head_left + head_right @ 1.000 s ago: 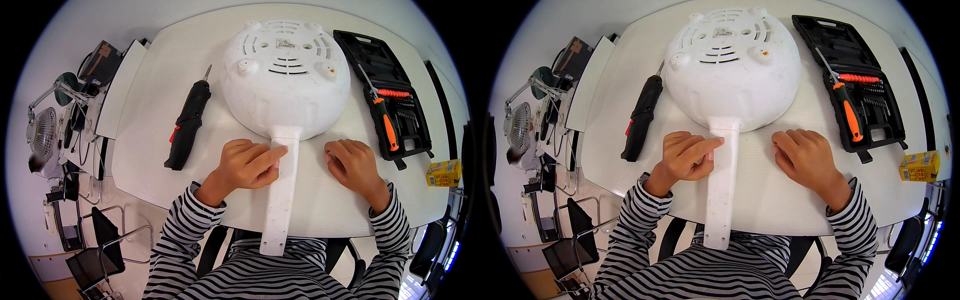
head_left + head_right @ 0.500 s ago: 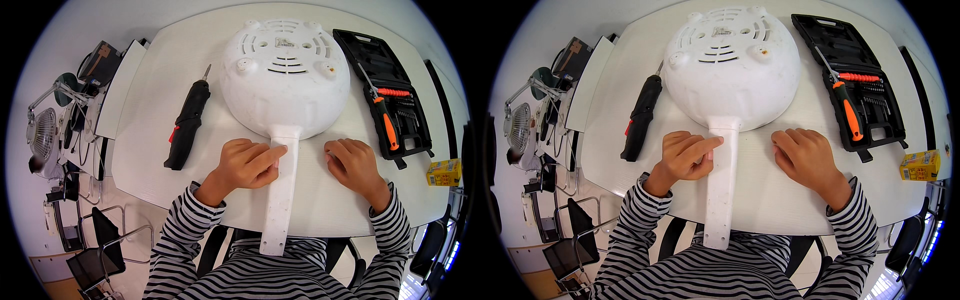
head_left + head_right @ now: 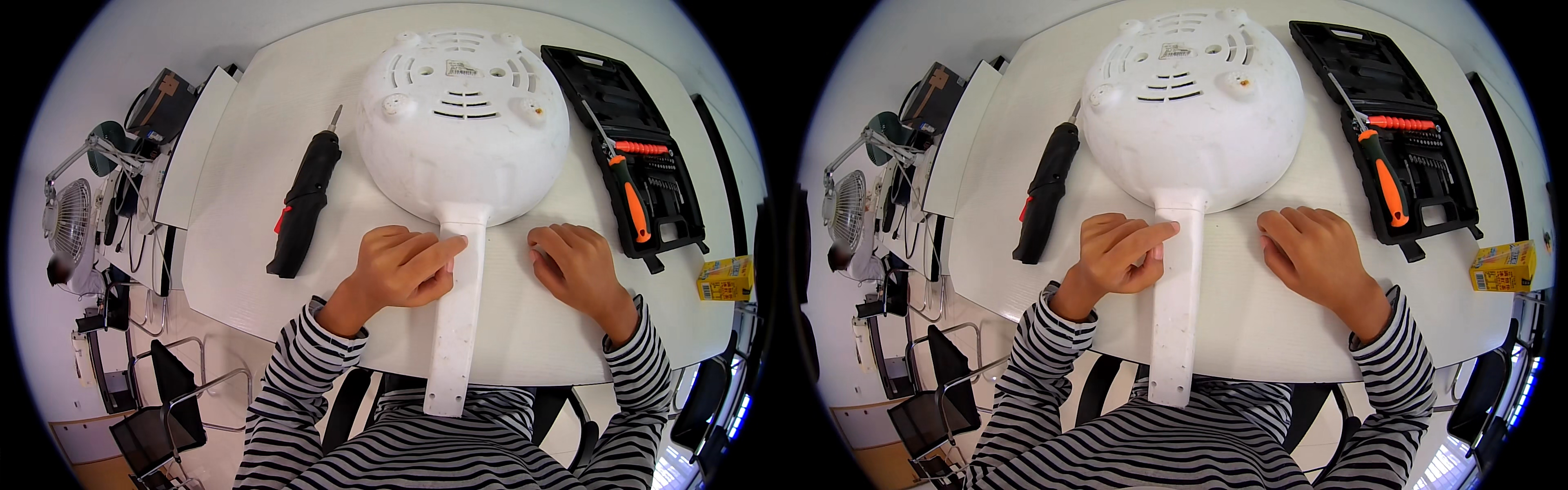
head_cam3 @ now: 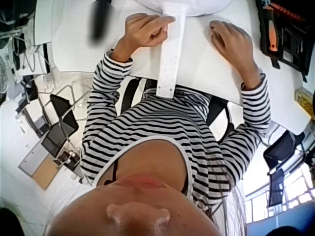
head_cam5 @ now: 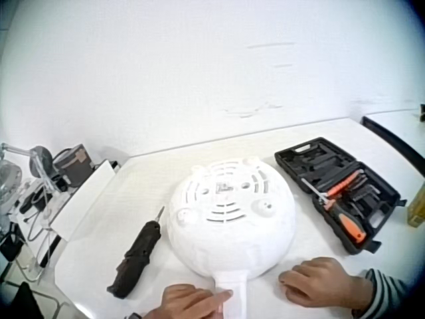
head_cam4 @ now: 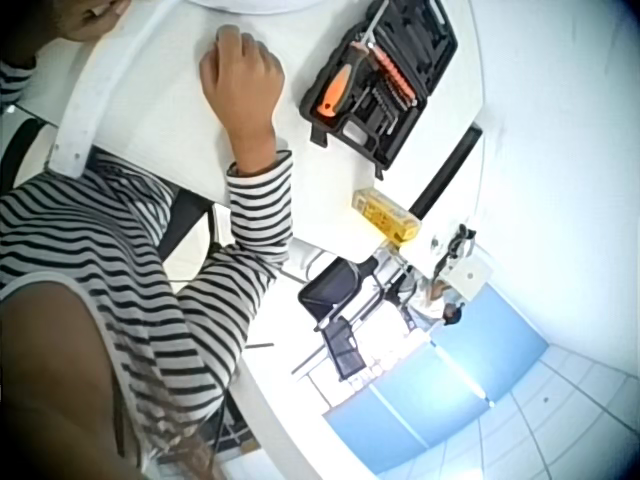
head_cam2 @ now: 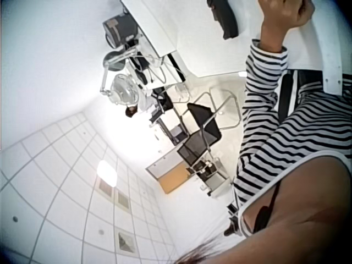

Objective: The person uses a manual screwdriver to remove a screw from the base of a white electric appliance, then flips the unit to inspect the underside. They place the screwdriver down, pick up a power drill, and later resume using the manual screwdriver to tighten the screw back into the base.

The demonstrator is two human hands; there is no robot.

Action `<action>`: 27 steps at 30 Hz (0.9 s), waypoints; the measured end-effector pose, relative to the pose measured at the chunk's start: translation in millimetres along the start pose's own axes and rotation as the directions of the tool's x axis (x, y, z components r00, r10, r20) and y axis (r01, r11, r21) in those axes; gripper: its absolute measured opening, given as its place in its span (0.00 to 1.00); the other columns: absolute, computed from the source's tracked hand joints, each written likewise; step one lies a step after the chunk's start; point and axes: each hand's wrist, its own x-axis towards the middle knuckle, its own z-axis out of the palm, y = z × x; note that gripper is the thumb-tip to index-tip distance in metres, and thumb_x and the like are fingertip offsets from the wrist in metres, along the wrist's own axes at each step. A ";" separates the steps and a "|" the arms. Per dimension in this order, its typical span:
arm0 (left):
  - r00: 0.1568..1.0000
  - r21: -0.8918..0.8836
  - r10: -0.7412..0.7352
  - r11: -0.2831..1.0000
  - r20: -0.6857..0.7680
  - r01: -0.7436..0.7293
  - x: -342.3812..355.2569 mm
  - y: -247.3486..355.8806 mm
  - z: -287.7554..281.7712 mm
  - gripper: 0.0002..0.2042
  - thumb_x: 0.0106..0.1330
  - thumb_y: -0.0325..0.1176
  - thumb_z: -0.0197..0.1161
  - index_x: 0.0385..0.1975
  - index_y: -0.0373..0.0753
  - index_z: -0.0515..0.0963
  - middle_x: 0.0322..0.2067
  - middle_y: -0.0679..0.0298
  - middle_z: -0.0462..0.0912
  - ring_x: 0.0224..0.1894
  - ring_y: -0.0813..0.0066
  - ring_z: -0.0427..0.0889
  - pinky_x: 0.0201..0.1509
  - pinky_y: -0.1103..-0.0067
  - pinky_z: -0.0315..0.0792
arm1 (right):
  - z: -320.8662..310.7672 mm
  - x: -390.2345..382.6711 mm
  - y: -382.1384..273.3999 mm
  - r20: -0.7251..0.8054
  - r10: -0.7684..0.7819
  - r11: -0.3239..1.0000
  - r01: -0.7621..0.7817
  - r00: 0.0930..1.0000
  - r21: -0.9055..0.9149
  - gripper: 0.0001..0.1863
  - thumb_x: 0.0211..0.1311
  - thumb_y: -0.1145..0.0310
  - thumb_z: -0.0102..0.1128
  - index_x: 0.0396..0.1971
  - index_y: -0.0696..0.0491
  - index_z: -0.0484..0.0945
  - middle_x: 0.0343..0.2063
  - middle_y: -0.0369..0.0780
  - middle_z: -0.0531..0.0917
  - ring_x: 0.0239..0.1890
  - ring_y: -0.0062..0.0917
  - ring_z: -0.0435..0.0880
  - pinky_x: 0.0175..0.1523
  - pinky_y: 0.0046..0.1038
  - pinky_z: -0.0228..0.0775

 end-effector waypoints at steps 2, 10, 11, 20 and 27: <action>1.000 -0.001 -0.001 1.000 0.001 0.001 -0.2 0.0 -0.1 0.15 0.40 0.23 0.59 0.32 0.39 0.79 0.12 0.71 0.71 0.09 0.80 0.62 0.15 0.85 0.56 | 0.0 0.1 -0.1 -0.010 -0.007 1.000 0.007 1.000 -0.002 0.08 0.46 0.74 0.60 0.27 0.52 0.70 0.15 0.36 0.71 0.18 0.28 0.72 0.25 0.28 0.65; 1.000 0.007 0.000 1.000 0.003 0.000 1.3 0.8 -1.5 0.15 0.40 0.22 0.59 0.32 0.39 0.79 0.12 0.71 0.71 0.09 0.79 0.61 0.15 0.85 0.56 | -0.2 0.4 -0.1 -0.003 -0.004 1.000 0.004 1.000 0.001 0.08 0.46 0.73 0.60 0.27 0.52 0.71 0.15 0.36 0.71 0.18 0.28 0.72 0.26 0.29 0.65; 1.000 0.002 0.004 1.000 0.003 -0.004 1.6 0.9 -1.7 0.15 0.39 0.22 0.59 0.32 0.39 0.79 0.12 0.71 0.71 0.09 0.79 0.62 0.15 0.85 0.56 | -0.3 0.4 0.1 0.001 -0.005 1.000 0.005 1.000 0.002 0.08 0.46 0.74 0.60 0.27 0.52 0.71 0.15 0.36 0.71 0.18 0.28 0.72 0.26 0.29 0.65; 0.998 -0.028 -0.004 1.000 -0.064 0.002 -0.2 1.2 1.3 0.16 0.37 0.21 0.59 0.31 0.39 0.80 0.12 0.70 0.72 0.09 0.77 0.64 0.14 0.84 0.58 | -0.1 -0.2 0.2 0.037 0.016 0.999 -0.017 0.999 0.036 0.08 0.46 0.75 0.59 0.28 0.53 0.72 0.18 0.36 0.74 0.19 0.30 0.72 0.26 0.30 0.64; 0.993 -0.034 0.014 0.999 -0.114 -0.018 -7.6 -0.7 5.8 0.15 0.42 0.27 0.62 0.34 0.42 0.78 0.19 0.70 0.76 0.12 0.77 0.69 0.15 0.83 0.60 | -1.6 0.8 -4.4 0.118 0.064 0.998 -0.066 0.991 0.018 0.06 0.48 0.75 0.57 0.29 0.53 0.73 0.14 0.37 0.70 0.17 0.30 0.69 0.25 0.30 0.60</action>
